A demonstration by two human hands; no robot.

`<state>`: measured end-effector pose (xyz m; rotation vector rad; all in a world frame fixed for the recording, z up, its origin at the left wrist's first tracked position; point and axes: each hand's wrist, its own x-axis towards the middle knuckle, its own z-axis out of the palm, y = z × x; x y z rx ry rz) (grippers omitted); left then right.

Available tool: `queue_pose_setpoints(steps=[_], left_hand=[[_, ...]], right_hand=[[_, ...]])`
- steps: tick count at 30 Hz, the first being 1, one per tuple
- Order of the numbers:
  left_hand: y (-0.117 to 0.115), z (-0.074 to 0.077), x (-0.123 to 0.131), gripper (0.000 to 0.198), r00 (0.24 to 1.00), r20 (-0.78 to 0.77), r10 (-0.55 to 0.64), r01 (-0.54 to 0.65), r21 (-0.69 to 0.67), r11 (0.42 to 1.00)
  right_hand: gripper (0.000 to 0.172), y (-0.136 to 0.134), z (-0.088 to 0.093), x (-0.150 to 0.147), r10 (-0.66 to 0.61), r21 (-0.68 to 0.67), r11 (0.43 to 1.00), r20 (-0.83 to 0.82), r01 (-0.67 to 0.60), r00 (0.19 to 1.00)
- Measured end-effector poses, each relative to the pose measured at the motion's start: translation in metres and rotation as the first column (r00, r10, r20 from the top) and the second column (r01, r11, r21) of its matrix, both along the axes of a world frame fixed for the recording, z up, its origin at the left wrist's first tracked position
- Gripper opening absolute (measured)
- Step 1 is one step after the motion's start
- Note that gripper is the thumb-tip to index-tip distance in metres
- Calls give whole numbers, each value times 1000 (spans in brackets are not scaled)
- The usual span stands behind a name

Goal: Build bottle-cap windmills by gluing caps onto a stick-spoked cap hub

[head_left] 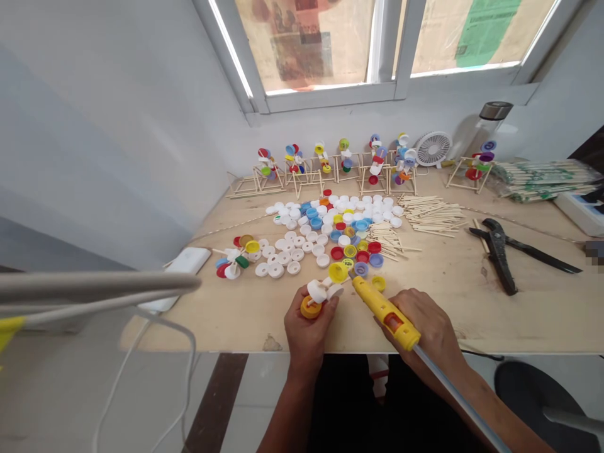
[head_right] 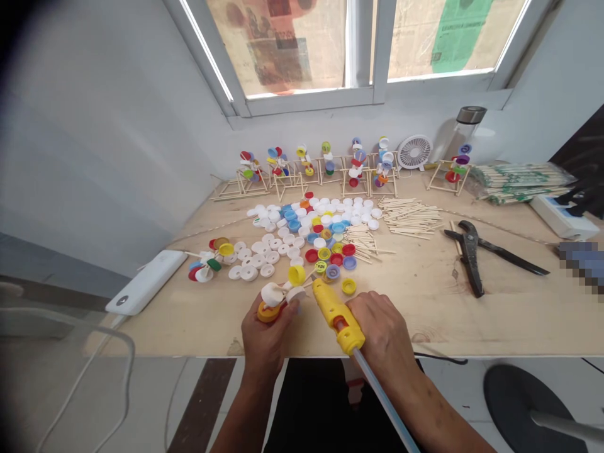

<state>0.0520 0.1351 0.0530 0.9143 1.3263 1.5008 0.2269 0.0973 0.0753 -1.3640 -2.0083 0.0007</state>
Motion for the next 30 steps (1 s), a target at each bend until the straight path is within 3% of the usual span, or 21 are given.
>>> queue_pose_setpoints(steps=[14,30], left_hand=[[1,-8,-2,36,999,-47,-8,8,10,1000],[1,-4,-4,32,990,-138,-14,16,13,1000]], right_hand=[[6,2,-3,0,-26,1,1000,-19,26,999],[9,3,-4,1,-50,-40,998,-2,50,999]])
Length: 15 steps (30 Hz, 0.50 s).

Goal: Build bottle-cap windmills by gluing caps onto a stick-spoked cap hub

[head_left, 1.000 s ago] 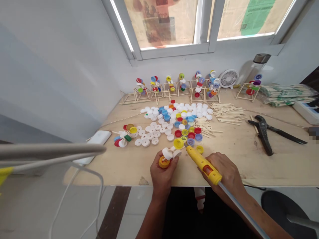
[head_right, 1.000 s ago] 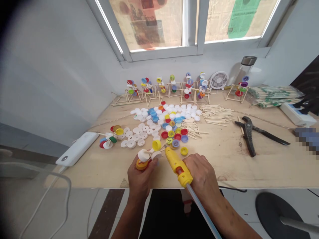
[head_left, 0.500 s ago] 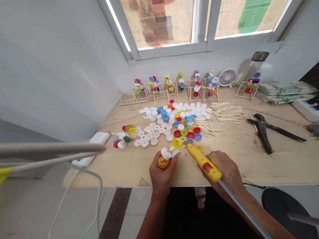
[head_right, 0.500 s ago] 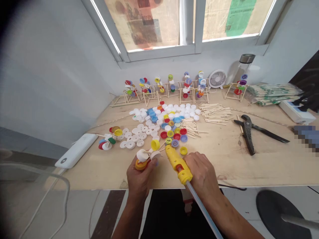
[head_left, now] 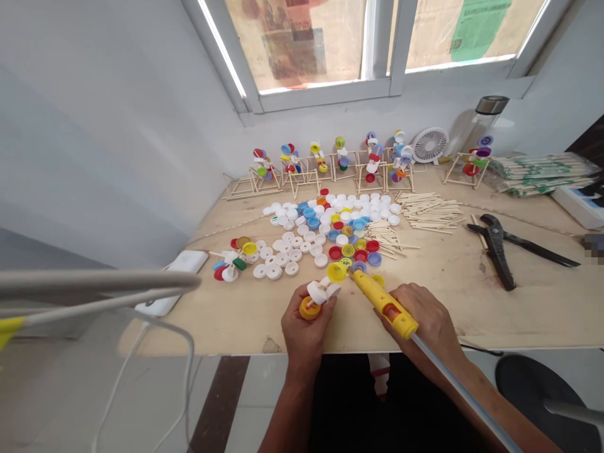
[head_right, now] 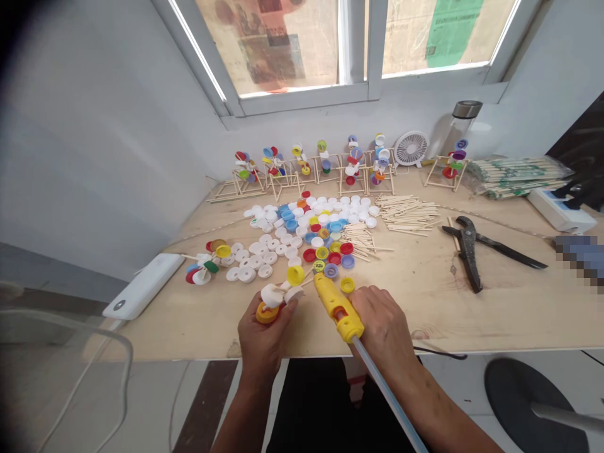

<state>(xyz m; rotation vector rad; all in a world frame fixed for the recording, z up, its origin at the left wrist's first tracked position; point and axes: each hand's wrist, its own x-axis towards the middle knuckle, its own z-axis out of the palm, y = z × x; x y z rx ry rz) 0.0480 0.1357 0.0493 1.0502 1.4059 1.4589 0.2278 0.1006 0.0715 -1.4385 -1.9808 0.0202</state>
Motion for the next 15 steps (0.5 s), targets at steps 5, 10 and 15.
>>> queue_pose_setpoints(steps=[5,10,15], left_hand=[[0,-2,-1,32,1000,3,-6,6,-3,1000],[1,-3,0,30,1000,6,-10,10,-13,1000],[0,-1,-1,30,1000,-18,-14,14,-5,1000]], right_hand=[[11,0,2,2,-18,13,1000,6,18,1000],[7,-2,3,-2,24,-5,1000,-13,-24,1000],[8,1,1,0,1,3,1000,7,-1,1000]])
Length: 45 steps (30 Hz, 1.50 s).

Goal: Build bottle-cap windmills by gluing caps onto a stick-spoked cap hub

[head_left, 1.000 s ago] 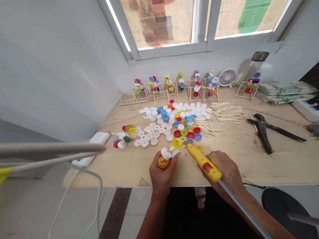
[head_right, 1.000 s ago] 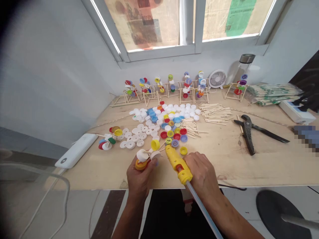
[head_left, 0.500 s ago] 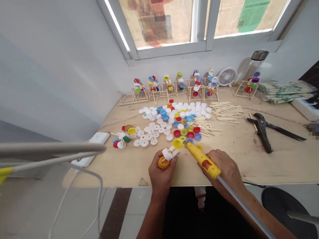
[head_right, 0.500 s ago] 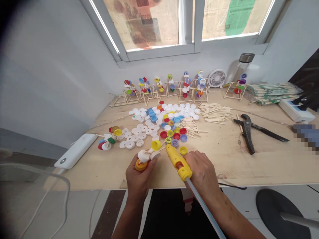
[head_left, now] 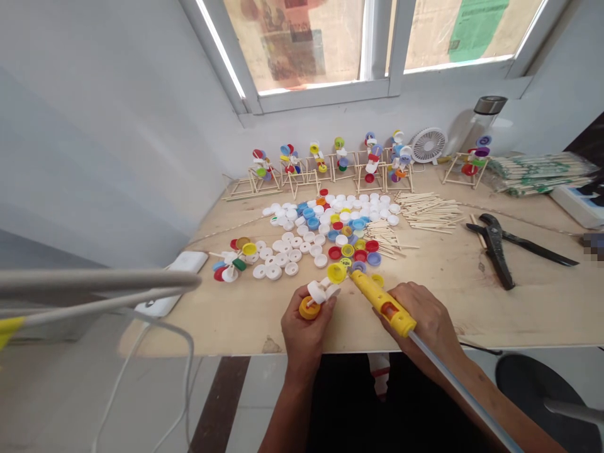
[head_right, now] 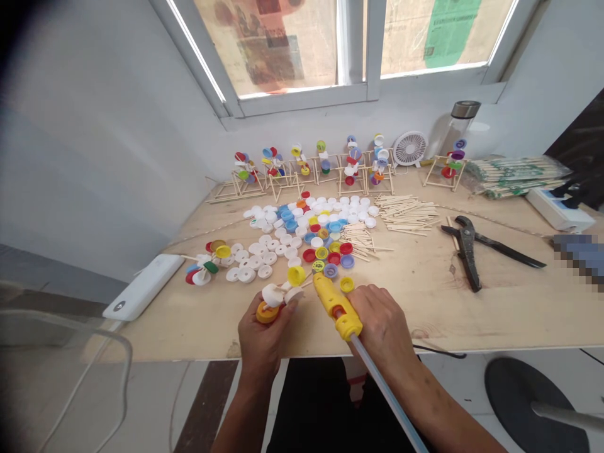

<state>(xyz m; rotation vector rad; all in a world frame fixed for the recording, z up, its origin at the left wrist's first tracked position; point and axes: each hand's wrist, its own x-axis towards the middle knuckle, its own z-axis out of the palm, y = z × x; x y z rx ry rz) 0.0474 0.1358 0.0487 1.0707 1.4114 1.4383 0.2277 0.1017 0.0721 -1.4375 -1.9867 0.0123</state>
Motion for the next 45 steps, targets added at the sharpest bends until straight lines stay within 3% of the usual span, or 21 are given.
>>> queue_pose_setpoints(steps=[9,19,23,27,31,35,41,45], left_hand=[[3,-17,-6,34,990,131,-43,46,-15,999],[3,0,-3,42,878,477,33,45,-151,987],[5,0,-6,40,868,496,32,57,-162,985],[8,-3,-10,40,864,503,33,60,-167,984],[9,-5,-12,43,868,495,38,48,-161,986],[13,-7,-14,41,893,451,10,53,-126,991],[36,-8,-19,39,955,294,-26,41,-43,998],[51,-6,-19,36,967,246,-59,61,-1,998]], right_hand=[[15,-2,5,-1,11,-31,999,-35,-12,999],[14,-1,8,15,-34,-49,998,-86,30,996],[12,-1,9,51,-154,25,988,-61,155,986],[20,-2,1,111,-210,154,970,127,190,969],[27,-7,-12,176,-274,158,961,396,228,877],[33,-9,-18,221,-368,186,929,520,319,771],[31,5,-28,259,-427,151,893,579,424,695],[28,15,-46,288,-402,38,895,496,444,770]])
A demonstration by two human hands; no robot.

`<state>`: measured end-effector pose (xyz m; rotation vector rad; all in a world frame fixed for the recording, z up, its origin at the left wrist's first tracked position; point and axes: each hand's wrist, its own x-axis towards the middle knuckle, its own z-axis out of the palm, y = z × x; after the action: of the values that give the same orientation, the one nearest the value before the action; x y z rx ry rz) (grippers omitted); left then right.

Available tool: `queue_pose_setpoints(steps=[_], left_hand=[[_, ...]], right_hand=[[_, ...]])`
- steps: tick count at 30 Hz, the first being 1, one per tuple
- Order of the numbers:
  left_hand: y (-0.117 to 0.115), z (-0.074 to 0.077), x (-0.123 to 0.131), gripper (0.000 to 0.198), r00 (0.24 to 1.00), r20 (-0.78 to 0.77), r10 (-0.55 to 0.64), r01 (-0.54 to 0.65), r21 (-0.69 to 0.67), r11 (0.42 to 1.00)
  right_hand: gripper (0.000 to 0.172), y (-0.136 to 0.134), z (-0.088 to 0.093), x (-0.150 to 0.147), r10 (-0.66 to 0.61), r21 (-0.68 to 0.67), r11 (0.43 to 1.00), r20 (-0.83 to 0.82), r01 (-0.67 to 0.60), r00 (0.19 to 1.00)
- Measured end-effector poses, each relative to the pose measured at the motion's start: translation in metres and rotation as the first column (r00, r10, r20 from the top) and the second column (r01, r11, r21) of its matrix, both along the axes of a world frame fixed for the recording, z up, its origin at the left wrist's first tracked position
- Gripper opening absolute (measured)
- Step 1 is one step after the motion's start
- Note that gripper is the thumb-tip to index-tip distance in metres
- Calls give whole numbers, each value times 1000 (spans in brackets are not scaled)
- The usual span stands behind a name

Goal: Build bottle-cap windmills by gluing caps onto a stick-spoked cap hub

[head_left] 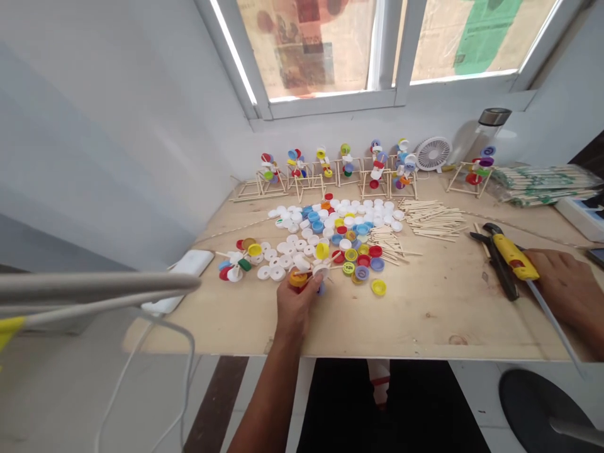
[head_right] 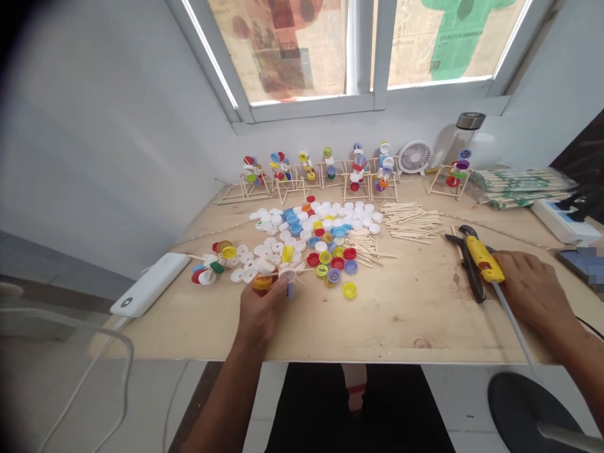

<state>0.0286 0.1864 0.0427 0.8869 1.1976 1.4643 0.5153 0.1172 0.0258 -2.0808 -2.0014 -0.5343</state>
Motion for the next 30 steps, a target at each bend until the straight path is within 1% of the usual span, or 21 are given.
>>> queue_pose_setpoints(steps=[2,4,5,7,8,10,11,12,13,14,15,16,17,18,19,22,25,28,30], left_hand=[[6,2,0,36,1000,-9,-4,4,12,1000],[13,3,0,35,1000,-9,-19,19,18,1000],[16,4,-1,34,999,-11,-34,34,21,999],[22,6,-1,31,997,-18,-79,79,29,996],[24,8,-1,31,995,-17,-99,99,38,994],[29,12,1,32,992,-3,-124,124,57,991],[31,15,2,32,991,5,-133,133,62,989],[32,18,4,33,990,7,-144,144,63,988],[34,20,6,32,988,7,-157,156,63,986],[35,22,8,31,985,4,-172,171,61,983],[37,23,9,31,983,1,-185,185,60,981],[38,23,10,31,980,-2,-198,198,61,978],[40,22,11,32,977,-6,-212,212,60,976],[41,20,10,32,974,-12,-227,227,55,972],[42,17,9,33,970,-17,-241,242,48,969],[45,7,5,33,964,-24,-266,267,25,963],[47,2,2,33,963,-11,-269,269,35,963],[48,5,3,32,960,-3,-281,281,47,959],[49,11,5,31,958,6,-286,285,66,956]], right_hand=[[31,3,-7,15,18,-19,1000,-56,-20,998],[37,4,-7,25,59,-32,998,-62,-61,996],[41,4,-4,27,87,-27,996,-45,-88,995],[46,0,8,21,131,14,991,26,-131,991],[46,-2,17,12,138,58,988,67,-142,988],[45,-6,37,-21,106,141,983,96,-119,990],[42,-8,46,-43,94,177,979,57,-102,994],[37,-8,53,-68,101,199,975,-19,-95,995],[33,-7,57,-95,141,187,975,-127,-115,982],[29,-5,60,-122,198,150,975,-256,-164,946],[27,-2,60,-148,245,61,969,-373,-240,895],[26,2,58,-173,278,-9,948,-466,-318,840],[24,7,55,-195,298,-49,925,-522,-377,799],[24,13,50,-213,322,-68,904,-543,-423,776],[25,18,46,-228,349,-80,886,-533,-456,771],[27,32,31,-256,395,-90,875,-433,-475,810],[24,39,21,-265,419,-73,881,-342,-468,841],[17,41,19,-264,422,-80,878,-333,-471,843],[14,43,24,-260,412,-99,871,-387,-482,825]])
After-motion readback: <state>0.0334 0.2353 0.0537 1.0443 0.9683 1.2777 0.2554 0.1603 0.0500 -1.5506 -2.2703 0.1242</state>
